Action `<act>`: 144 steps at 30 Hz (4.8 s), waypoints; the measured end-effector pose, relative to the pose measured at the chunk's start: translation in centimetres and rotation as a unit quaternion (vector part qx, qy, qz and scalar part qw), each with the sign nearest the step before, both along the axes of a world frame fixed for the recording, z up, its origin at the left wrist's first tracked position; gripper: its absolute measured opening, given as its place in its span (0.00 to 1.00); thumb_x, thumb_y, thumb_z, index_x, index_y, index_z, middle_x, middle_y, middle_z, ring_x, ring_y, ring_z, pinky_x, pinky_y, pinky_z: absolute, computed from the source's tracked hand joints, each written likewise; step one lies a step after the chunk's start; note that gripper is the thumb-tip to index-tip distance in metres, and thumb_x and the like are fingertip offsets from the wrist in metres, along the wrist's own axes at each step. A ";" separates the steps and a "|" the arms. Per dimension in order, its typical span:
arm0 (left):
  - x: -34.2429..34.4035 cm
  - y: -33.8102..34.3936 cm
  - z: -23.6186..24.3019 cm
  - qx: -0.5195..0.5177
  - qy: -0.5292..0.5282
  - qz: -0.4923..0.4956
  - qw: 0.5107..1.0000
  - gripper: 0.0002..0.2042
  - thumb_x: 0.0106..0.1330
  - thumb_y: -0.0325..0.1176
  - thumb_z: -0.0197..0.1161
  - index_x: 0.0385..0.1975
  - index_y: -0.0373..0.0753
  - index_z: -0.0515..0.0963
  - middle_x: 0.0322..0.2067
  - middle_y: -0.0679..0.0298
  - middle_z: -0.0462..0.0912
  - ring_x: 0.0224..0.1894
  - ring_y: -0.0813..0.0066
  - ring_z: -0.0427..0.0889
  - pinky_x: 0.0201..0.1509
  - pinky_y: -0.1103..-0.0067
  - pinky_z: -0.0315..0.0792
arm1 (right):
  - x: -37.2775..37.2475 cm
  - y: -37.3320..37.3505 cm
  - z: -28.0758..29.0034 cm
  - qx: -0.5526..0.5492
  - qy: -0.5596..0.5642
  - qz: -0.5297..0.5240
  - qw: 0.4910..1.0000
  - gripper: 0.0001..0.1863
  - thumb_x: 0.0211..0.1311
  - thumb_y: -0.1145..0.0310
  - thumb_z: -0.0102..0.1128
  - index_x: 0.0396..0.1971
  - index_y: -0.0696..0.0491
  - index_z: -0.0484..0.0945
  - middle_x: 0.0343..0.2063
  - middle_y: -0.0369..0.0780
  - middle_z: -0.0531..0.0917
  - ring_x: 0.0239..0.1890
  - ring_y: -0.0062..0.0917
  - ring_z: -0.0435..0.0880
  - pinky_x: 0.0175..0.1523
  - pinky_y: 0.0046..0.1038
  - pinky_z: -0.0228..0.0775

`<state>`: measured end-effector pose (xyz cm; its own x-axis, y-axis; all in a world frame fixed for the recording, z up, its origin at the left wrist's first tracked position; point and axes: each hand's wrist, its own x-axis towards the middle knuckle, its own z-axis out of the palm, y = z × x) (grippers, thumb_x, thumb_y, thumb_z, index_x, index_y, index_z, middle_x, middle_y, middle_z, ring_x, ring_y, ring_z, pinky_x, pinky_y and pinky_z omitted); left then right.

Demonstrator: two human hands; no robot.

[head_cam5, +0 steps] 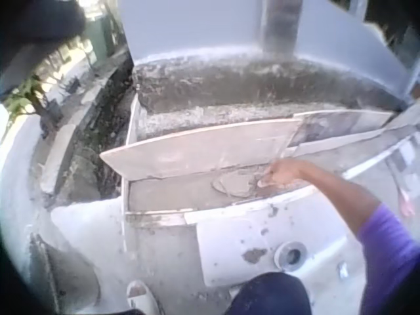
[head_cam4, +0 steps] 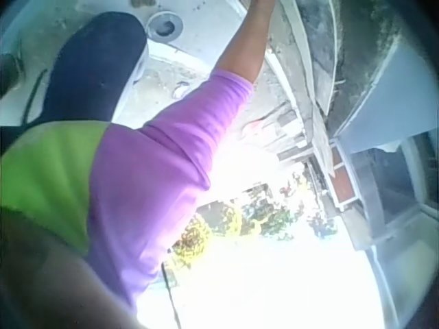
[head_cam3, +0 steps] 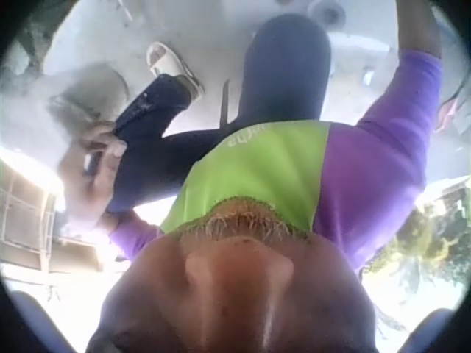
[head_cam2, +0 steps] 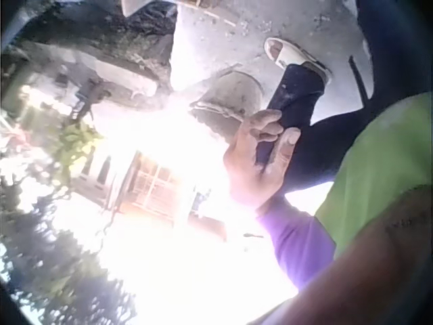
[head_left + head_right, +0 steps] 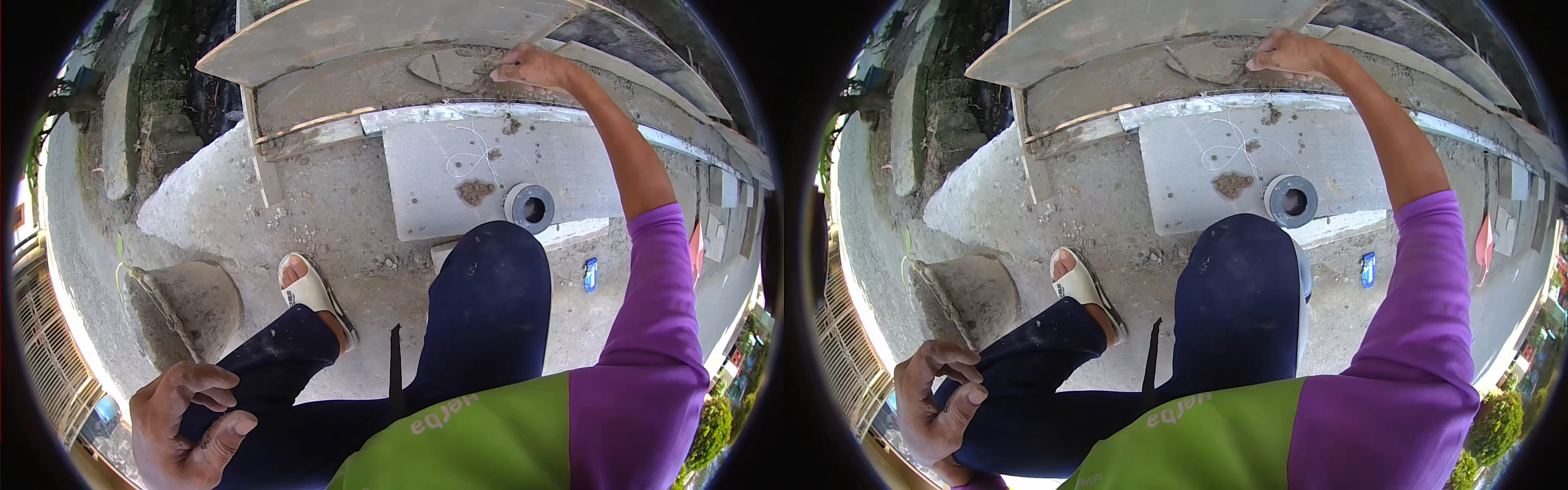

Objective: The person is applying mortar to a low wall or ledge using a trowel and a bucket.

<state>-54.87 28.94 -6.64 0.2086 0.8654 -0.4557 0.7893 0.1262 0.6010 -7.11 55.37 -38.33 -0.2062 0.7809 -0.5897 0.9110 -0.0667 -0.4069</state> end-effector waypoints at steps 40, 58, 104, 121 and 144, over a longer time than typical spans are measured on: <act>2.5 0.8 -0.4 -0.013 0.023 -0.039 0.999 0.17 0.61 0.36 0.76 0.38 0.30 0.79 0.30 0.57 0.84 0.28 0.71 0.84 0.35 0.78 0.77 | 6.1 -2.9 3.9 0.025 0.021 -0.068 0.997 0.20 0.66 0.49 0.61 0.31 0.53 0.84 0.14 0.39 0.75 0.13 0.25 0.74 0.17 0.29 0.66; 2.5 1.4 -1.5 -0.043 0.041 -0.014 0.998 0.20 0.63 0.43 0.73 0.38 0.31 0.78 0.25 0.61 0.81 0.27 0.77 0.80 0.34 0.80 0.74 | 11.3 -2.8 0.6 -0.023 -0.050 -0.072 0.996 0.22 0.62 0.45 0.65 0.34 0.52 0.84 0.15 0.37 0.76 0.14 0.23 0.75 0.19 0.29 0.66; 1.6 0.8 0.4 -0.031 0.034 -0.085 0.995 0.15 0.58 0.33 0.77 0.37 0.31 0.80 0.33 0.55 0.85 0.29 0.66 0.88 0.34 0.75 0.81 | -5.9 0.0 4.9 0.012 0.083 0.042 0.996 0.22 0.66 0.50 0.65 0.28 0.58 0.80 0.15 0.38 0.76 0.14 0.23 0.75 0.18 0.29 0.64; 0.1 -0.2 2.1 -0.024 0.025 -0.176 0.984 0.21 0.55 0.42 0.80 0.37 0.32 0.80 0.30 0.57 0.85 0.28 0.66 0.87 0.31 0.73 0.80 | -10.1 3.7 3.9 0.015 -0.020 0.085 0.996 0.27 0.63 0.43 0.65 0.28 0.57 0.83 0.13 0.38 0.74 0.13 0.24 0.75 0.19 0.31 0.66; -0.6 4.1 -1.9 -0.028 0.110 -0.272 0.956 0.16 0.64 0.37 0.70 0.43 0.32 0.77 0.32 0.54 0.84 0.34 0.51 0.85 0.38 0.65 0.78 | 3.2 0.2 3.9 0.042 -0.070 0.124 0.989 0.20 0.67 0.50 0.63 0.41 0.54 0.84 0.29 0.45 0.81 0.25 0.35 0.83 0.30 0.36 0.78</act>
